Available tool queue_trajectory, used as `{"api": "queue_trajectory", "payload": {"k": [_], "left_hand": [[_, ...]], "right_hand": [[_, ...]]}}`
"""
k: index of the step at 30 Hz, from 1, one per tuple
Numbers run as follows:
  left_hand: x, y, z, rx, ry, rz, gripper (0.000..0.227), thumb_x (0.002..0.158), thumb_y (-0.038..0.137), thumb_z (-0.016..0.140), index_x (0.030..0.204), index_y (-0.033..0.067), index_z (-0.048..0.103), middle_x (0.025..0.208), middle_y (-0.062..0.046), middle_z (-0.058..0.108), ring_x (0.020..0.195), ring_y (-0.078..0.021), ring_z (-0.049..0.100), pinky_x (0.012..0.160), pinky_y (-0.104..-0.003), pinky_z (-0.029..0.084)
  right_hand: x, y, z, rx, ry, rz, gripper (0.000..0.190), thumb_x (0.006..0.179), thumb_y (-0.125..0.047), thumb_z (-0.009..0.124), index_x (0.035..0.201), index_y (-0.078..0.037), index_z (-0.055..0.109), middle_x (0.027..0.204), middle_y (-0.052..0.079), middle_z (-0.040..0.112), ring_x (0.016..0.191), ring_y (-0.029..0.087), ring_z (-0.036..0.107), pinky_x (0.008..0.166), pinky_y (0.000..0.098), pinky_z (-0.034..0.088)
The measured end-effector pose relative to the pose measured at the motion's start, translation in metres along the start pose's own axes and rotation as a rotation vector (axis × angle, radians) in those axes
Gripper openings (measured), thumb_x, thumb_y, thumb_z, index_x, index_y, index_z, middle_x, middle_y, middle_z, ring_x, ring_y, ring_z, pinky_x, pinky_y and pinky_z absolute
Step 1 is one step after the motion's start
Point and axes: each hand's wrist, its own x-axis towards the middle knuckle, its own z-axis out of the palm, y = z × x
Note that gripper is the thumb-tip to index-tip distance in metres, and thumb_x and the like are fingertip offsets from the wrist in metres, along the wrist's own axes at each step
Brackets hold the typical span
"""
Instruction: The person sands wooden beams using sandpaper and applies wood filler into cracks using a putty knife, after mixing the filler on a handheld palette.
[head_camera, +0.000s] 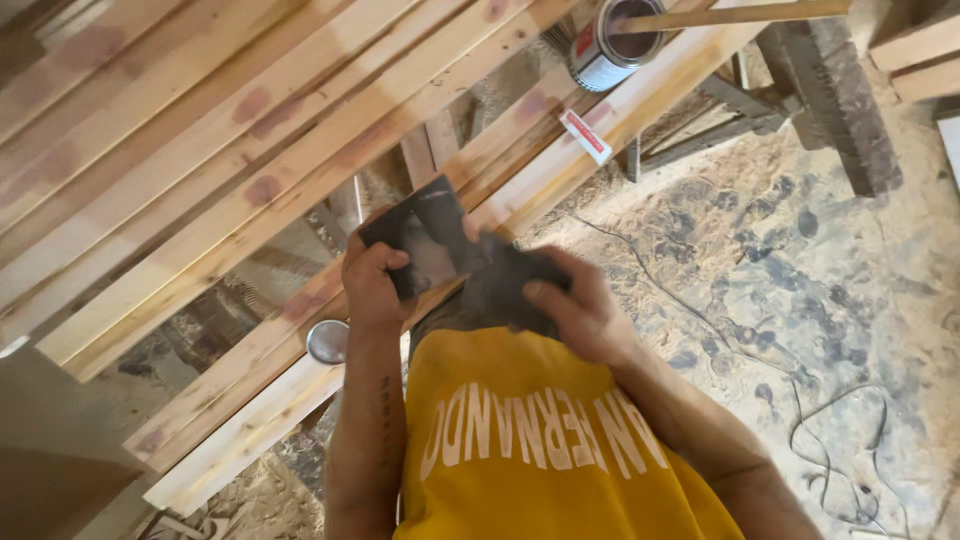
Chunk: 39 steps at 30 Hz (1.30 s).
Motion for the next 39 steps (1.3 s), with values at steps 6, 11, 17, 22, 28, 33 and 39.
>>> {"api": "queue_trajectory", "payload": {"k": [6, 11, 17, 22, 28, 33, 39], "left_hand": [[0.002, -0.004, -0.009, -0.053, 0.036, 0.036, 0.061, 0.066, 0.001, 0.052, 0.126, -0.0072, 0.059, 0.107, -0.017, 0.07, 0.091, -0.0301, 0.071, 0.081, -0.04, 0.062], [-0.007, 0.008, -0.002, -0.085, -0.051, 0.097, 0.058, 0.071, 0.001, 0.053, 0.128, -0.0076, 0.058, 0.108, -0.017, 0.068, 0.09, -0.0325, 0.068, 0.077, -0.042, 0.059], [-0.013, 0.03, -0.004, -0.068, 0.048, 0.141, 0.062, 0.067, 0.002, 0.052, 0.127, -0.0084, 0.057, 0.109, -0.018, 0.068, 0.096, -0.0319, 0.071, 0.089, -0.043, 0.061], [-0.016, 0.035, -0.002, 0.029, -0.078, 0.102, 0.065, 0.067, -0.001, 0.053, 0.132, -0.0094, 0.054, 0.114, -0.018, 0.067, 0.104, -0.0299, 0.069, 0.096, -0.04, 0.06], [-0.019, 0.034, 0.009, 0.177, -0.086, 0.096, 0.067, 0.067, -0.002, 0.051, 0.134, -0.0087, 0.053, 0.114, -0.018, 0.066, 0.101, -0.0276, 0.069, 0.092, -0.037, 0.059], [-0.02, 0.043, 0.018, 0.228, -0.177, 0.036, 0.067, 0.069, -0.003, 0.051, 0.136, -0.01, 0.054, 0.114, -0.018, 0.066, 0.1, -0.0281, 0.069, 0.092, -0.037, 0.059], [-0.022, 0.044, 0.039, 0.278, -0.38, 0.087, 0.062, 0.072, -0.003, 0.054, 0.133, -0.0049, 0.049, 0.122, -0.012, 0.061, 0.114, -0.0241, 0.061, 0.104, -0.035, 0.051]], "right_hand": [[0.006, -0.004, -0.005, -0.18, -0.023, -0.075, 0.035, 0.093, -0.007, 0.061, 0.127, 0.002, 0.061, 0.109, 0.013, 0.074, 0.102, 0.022, 0.068, 0.088, 0.0366, 0.057], [0.013, 0.004, 0.004, -0.611, -0.058, -0.182, 0.038, 0.092, -0.013, 0.067, 0.128, 0.0, 0.062, 0.112, 0.016, 0.067, 0.107, 0.025, 0.066, 0.093, 0.0371, 0.053], [0.024, 0.011, -0.019, -0.392, -0.011, -0.005, 0.036, 0.088, -0.008, 0.064, 0.123, -0.003, 0.062, 0.107, 0.01, 0.072, 0.102, 0.021, 0.068, 0.089, 0.0342, 0.056], [0.038, 0.015, -0.049, 0.271, -0.071, -0.161, 0.033, 0.09, 0.004, 0.059, 0.122, 0.006, 0.063, 0.11, 0.017, 0.068, 0.1, 0.027, 0.068, 0.088, 0.0442, 0.06], [0.027, 0.013, -0.066, 0.684, -0.135, -0.2, 0.04, 0.092, 0.003, 0.057, 0.131, 0.004, 0.057, 0.122, 0.022, 0.068, 0.113, 0.037, 0.069, 0.097, 0.0532, 0.06], [0.021, 0.015, -0.058, 1.106, -0.295, -0.254, 0.035, 0.091, -0.011, 0.065, 0.124, 0.002, 0.061, 0.119, 0.022, 0.069, 0.11, 0.041, 0.069, 0.09, 0.0623, 0.059], [0.012, -0.006, -0.065, 0.457, 0.004, -0.487, 0.034, 0.101, -0.019, 0.064, 0.125, 0.004, 0.068, 0.115, 0.021, 0.072, 0.106, 0.031, 0.071, 0.099, 0.0454, 0.058]]}}
